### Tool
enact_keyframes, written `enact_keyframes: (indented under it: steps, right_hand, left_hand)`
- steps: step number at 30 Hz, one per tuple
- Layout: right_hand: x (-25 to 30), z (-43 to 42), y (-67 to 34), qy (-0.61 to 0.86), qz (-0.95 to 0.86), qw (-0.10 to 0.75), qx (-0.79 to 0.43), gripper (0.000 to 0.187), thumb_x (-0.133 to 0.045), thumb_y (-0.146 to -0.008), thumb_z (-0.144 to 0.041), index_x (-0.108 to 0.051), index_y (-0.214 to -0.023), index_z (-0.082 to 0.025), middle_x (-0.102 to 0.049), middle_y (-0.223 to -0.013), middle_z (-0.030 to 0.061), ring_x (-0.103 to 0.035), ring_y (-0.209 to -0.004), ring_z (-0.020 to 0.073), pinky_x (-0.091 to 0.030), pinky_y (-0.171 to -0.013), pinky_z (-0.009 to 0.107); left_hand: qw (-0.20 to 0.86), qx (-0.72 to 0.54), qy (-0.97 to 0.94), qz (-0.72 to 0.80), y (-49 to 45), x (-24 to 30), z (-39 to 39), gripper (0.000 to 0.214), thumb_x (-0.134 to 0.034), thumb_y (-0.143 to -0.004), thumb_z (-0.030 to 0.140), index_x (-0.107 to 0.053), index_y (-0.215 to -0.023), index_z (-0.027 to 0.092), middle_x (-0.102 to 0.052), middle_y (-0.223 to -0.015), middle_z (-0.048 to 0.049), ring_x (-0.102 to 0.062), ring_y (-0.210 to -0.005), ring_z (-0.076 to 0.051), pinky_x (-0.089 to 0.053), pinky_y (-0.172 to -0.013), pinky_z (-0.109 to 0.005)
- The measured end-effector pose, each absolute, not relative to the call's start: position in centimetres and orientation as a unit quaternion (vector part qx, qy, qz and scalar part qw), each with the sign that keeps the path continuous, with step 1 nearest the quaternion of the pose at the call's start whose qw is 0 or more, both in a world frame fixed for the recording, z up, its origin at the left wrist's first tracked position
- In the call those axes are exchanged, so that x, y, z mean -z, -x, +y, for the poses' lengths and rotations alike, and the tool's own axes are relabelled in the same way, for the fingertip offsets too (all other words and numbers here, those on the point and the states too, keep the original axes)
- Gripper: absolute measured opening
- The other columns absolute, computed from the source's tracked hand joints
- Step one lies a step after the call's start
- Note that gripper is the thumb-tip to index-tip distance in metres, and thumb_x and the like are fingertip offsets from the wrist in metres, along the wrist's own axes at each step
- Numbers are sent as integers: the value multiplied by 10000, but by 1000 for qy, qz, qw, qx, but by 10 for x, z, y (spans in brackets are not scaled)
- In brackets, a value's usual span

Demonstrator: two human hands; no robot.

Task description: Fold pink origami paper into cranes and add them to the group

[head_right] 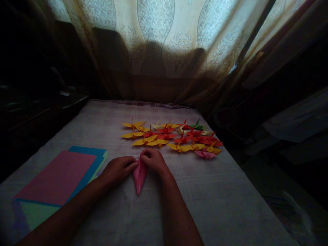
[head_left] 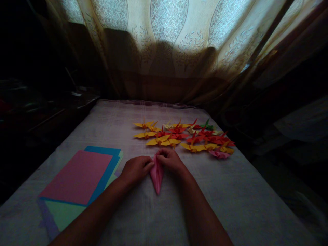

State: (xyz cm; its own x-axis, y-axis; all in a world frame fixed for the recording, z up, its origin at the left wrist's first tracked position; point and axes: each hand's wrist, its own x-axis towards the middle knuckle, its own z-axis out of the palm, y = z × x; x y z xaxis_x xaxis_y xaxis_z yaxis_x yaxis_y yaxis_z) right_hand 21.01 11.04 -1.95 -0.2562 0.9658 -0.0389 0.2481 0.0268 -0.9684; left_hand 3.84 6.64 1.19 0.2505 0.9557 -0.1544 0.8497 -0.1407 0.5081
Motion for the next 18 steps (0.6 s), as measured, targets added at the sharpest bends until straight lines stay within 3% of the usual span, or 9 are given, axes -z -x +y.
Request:
enact_keyframes:
  steps: [11,18]
  right_hand:
    - [26,113,-204,499,-589,413,-484,192,-518,-666,-358,-622,-701,-201,-566,-636,-29,-494,-590,125,-399,-548,228]
    - [23,114,-210,482,-576,388,-534,216,-549,-727,-383,-638,-714,-186,-598,-632,-14,-492,-519,105,-398,-494,217]
  left_hand:
    - [249,-82,-741,619,-39,-12,68,151,-584,-844,341,-693,-814,241,-718,-832,2,-634,-773,-180,-344,-622,-256]
    - [252,-89,-735,623,-40,-14,67,174,-559,-844,343,-697,-836,239,-727,-841,-3,-640,-773,-179,-348,-612,-249]
